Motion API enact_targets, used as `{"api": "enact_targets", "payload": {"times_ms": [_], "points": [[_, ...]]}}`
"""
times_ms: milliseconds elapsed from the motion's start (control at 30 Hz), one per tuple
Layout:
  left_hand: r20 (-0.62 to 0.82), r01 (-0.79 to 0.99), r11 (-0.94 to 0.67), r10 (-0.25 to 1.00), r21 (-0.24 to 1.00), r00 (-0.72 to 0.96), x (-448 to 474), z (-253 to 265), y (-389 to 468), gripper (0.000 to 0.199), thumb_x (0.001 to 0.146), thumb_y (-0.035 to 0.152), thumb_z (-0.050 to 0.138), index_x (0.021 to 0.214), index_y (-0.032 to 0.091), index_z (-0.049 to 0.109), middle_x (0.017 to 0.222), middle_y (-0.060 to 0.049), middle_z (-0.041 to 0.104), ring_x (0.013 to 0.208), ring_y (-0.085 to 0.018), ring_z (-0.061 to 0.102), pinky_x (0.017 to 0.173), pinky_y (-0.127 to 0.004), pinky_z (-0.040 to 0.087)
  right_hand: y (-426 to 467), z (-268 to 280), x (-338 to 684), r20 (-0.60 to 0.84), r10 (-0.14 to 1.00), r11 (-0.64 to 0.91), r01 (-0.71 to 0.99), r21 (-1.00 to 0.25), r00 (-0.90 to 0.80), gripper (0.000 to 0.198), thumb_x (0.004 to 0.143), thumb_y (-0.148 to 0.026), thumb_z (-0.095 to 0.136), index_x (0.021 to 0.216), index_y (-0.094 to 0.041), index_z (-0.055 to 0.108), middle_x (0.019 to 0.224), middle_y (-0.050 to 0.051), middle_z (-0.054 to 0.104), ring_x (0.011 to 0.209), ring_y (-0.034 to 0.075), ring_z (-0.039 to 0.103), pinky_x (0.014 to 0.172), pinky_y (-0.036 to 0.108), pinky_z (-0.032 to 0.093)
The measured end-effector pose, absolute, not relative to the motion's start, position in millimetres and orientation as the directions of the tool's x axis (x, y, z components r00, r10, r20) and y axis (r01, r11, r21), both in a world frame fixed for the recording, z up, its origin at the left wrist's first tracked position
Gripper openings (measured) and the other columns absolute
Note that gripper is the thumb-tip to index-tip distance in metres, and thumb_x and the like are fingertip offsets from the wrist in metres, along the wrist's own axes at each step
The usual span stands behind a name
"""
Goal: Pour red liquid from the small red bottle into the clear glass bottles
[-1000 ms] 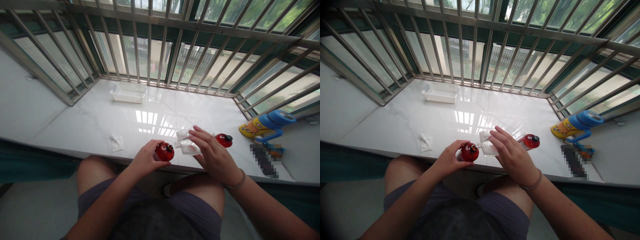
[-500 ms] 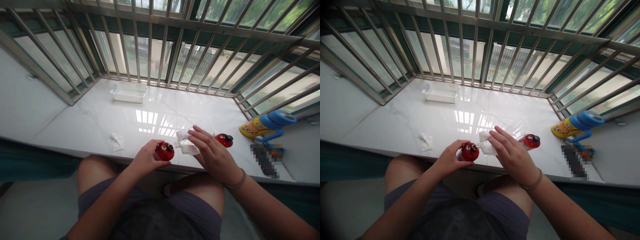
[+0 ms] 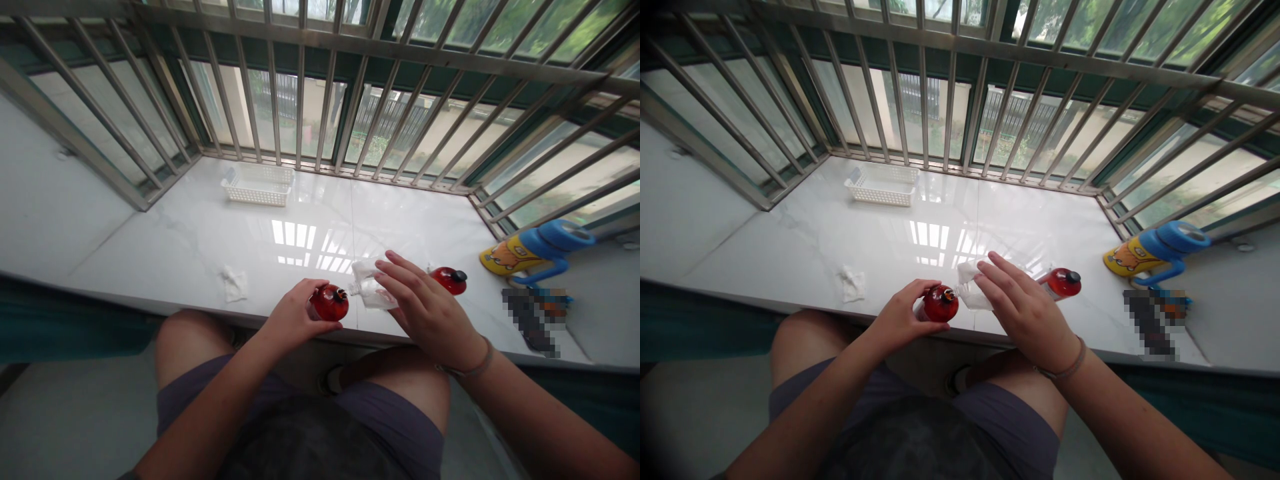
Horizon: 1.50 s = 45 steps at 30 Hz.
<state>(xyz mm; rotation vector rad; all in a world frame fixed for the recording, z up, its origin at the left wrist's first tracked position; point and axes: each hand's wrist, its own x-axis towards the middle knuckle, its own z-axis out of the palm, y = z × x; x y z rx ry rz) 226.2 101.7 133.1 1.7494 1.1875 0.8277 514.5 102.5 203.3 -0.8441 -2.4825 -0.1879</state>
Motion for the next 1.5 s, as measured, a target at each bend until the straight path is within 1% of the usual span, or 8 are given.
{"api": "enact_targets", "payload": {"times_ms": [167, 467, 700, 933, 1200, 1400, 1500], "points": [[0.066, 0.382, -0.199, 0.940, 0.902, 0.334, 227, 132, 102, 0.078, 0.068, 0.039, 0.101, 0.136, 0.027, 0.065, 0.136, -0.009, 0.071, 0.126, -0.031, 0.069, 0.112, -0.046, 0.054, 103, 204, 516, 0.501, 0.532, 0.797, 0.603, -0.024, -0.683, 0.070, 0.100, -0.003, 0.061, 0.164, -0.022, 0.042, 0.157, 0.017, 0.060, 0.159, 0.037, 0.042, 0.121, 0.061, 0.054], [0.061, 0.389, -0.194, 0.943, 0.901, 0.328, 228, 131, 102, 0.078, 0.068, 0.038, 0.101, 0.136, 0.027, 0.065, 0.136, -0.009, 0.071, 0.126, -0.032, 0.069, 0.112, -0.047, 0.054, 103, 206, 518, 0.493, 0.525, 0.798, 0.602, -0.004, -0.693, 0.068, 0.101, -0.003, 0.061, 0.164, -0.021, 0.043, 0.158, 0.016, 0.059, 0.160, 0.036, 0.041, 0.123, 0.061, 0.052], [0.065, 0.387, -0.198, 0.941, 0.900, 0.331, 229, 129, 103, 0.078, 0.068, 0.039, 0.101, 0.136, 0.027, 0.065, 0.136, -0.009, 0.071, 0.126, -0.031, 0.069, 0.112, -0.047, 0.054, 104, 210, 517, 0.486, 0.497, 0.809, 0.587, 0.041, -0.719, 0.066, 0.098, -0.001, 0.065, 0.160, -0.015, 0.046, 0.156, 0.020, 0.061, 0.159, 0.038, 0.042, 0.123, 0.061, 0.052], [0.071, 0.380, -0.198, 0.943, 0.903, 0.324, 231, 130, 104, 0.077, 0.067, 0.038, 0.102, 0.134, 0.027, 0.066, 0.136, -0.008, 0.072, 0.125, -0.030, 0.069, 0.111, -0.046, 0.055, 104, 213, 518, 0.477, 0.495, 0.806, 0.588, 0.060, -0.727, 0.067, 0.100, -0.003, 0.063, 0.162, -0.018, 0.044, 0.157, 0.019, 0.061, 0.159, 0.037, 0.042, 0.122, 0.061, 0.053], [0.071, 0.369, -0.180, 0.955, 0.912, 0.290, 238, 133, 105, 0.080, 0.064, 0.037, 0.103, 0.134, 0.026, 0.067, 0.136, -0.008, 0.074, 0.126, -0.031, 0.070, 0.112, -0.046, 0.054, 106, 220, 519, 0.475, 0.476, 0.807, 0.582, 0.099, -0.740, 0.063, 0.099, -0.002, 0.063, 0.159, -0.015, 0.048, 0.156, 0.020, 0.061, 0.159, 0.038, 0.042, 0.123, 0.060, 0.052], [0.069, 0.343, -0.168, 0.957, 0.924, 0.283, 241, 136, 106, 0.079, 0.065, 0.036, 0.102, 0.134, 0.026, 0.066, 0.134, -0.007, 0.076, 0.125, -0.032, 0.071, 0.113, -0.047, 0.054, 108, 227, 519, 0.481, 0.456, 0.809, 0.574, 0.127, -0.749, 0.059, 0.100, -0.003, 0.064, 0.156, -0.016, 0.051, 0.154, 0.019, 0.063, 0.157, 0.037, 0.045, 0.122, 0.059, 0.053], [0.075, 0.336, -0.174, 0.955, 0.926, 0.289, 241, 136, 107, 0.079, 0.064, 0.037, 0.102, 0.134, 0.027, 0.066, 0.134, -0.007, 0.076, 0.126, -0.032, 0.071, 0.112, -0.048, 0.055, 109, 229, 520, 0.480, 0.462, 0.803, 0.582, 0.131, -0.746, 0.058, 0.101, -0.005, 0.062, 0.156, -0.021, 0.052, 0.155, 0.016, 0.063, 0.157, 0.036, 0.046, 0.120, 0.059, 0.055]]}}
